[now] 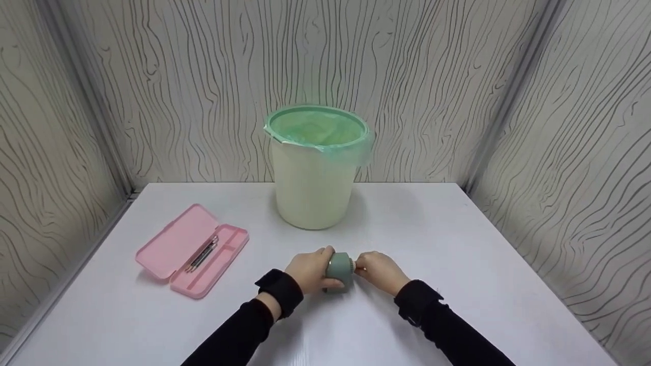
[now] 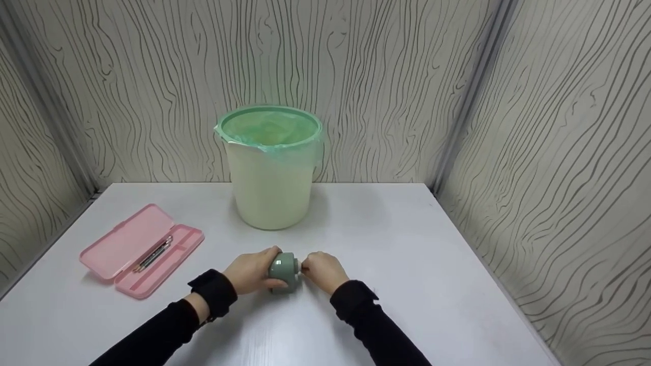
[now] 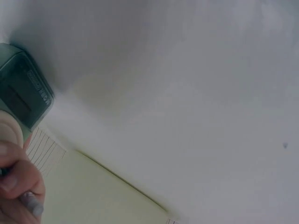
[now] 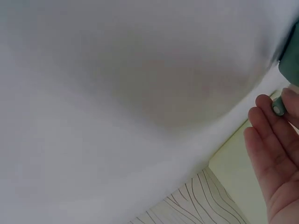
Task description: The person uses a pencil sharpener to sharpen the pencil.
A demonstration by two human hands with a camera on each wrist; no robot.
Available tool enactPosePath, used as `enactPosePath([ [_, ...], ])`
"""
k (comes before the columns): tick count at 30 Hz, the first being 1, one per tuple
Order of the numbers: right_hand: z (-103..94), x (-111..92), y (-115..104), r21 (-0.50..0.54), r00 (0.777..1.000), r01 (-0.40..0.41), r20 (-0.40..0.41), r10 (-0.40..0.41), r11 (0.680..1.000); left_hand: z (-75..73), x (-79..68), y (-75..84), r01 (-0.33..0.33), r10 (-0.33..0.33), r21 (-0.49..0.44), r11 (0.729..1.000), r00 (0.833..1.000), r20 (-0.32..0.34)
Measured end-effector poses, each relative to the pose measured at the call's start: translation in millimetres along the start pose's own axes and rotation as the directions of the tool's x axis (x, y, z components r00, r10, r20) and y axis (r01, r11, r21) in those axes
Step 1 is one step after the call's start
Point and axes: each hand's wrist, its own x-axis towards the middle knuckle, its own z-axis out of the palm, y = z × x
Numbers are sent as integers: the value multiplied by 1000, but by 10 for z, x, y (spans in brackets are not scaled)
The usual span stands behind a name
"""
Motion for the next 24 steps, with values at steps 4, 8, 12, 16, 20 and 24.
enactPosePath([
  [4,24,-61,-48,2,1000,9,-18,-9,1000,-9,0,0,8,-8,-4,1000,1000,-1],
  [8,44,-96,-79,-9,999,25,-22,-25,1000,1,-10,-7,20,-20,-9,1000,1000,-3],
  [12,43,-137,-85,7,999,31,-9,-31,999,26,-22,-18,26,-26,-13,1000,1000,-1],
  [16,19,-181,-94,23,999,38,4,-38,999,27,-20,-24,32,-32,-21,999,999,1],
  [20,3,-215,-96,31,999,42,13,-43,999,13,-13,-16,34,-34,-12,999,999,3],
  [24,-15,-250,-89,49,999,39,23,-40,998,12,-6,7,30,-30,-8,1000,1000,1],
])
